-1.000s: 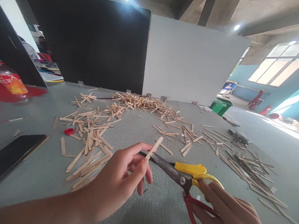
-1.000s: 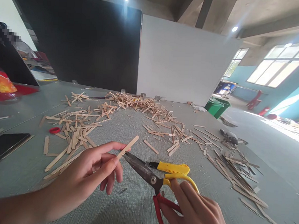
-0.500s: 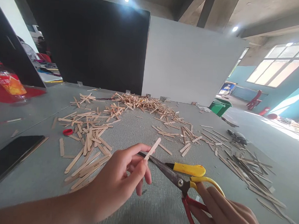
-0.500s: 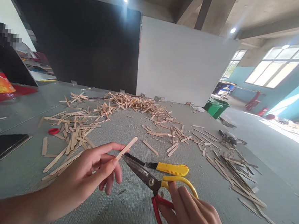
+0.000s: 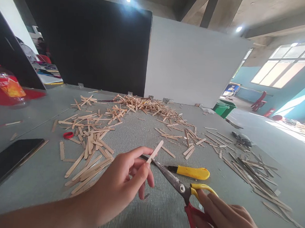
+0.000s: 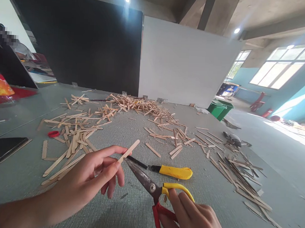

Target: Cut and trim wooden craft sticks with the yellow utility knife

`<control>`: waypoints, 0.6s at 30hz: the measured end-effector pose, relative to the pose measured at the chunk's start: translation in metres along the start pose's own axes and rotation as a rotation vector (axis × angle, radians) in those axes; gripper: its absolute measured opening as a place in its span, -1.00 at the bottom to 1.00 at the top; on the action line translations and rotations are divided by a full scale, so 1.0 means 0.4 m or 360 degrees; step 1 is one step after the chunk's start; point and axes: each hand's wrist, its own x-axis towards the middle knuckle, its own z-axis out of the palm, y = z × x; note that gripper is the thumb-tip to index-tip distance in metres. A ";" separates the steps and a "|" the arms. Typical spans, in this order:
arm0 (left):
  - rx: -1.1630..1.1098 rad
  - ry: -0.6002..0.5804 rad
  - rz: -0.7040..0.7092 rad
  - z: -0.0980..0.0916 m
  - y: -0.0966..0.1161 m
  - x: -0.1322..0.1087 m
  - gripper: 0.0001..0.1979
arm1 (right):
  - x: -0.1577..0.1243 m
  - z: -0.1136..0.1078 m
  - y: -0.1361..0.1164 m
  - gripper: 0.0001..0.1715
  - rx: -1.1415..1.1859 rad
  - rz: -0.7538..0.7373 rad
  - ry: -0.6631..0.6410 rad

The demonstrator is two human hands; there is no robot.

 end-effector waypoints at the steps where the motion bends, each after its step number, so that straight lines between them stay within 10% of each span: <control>1: -0.0002 -0.0001 0.0002 0.000 0.001 0.001 -0.44 | -0.002 0.005 -0.002 -0.62 0.0028 0.0036 0.0001; 11: 0.0065 0.0069 -0.0042 0.000 -0.006 0.010 -0.50 | 0.008 0.011 -0.003 -0.69 0.0304 0.0182 -0.0091; 18: 0.0532 0.0353 -0.0023 -0.005 -0.007 0.021 -0.58 | -0.018 0.089 0.083 -0.43 -0.0044 0.0842 -0.0226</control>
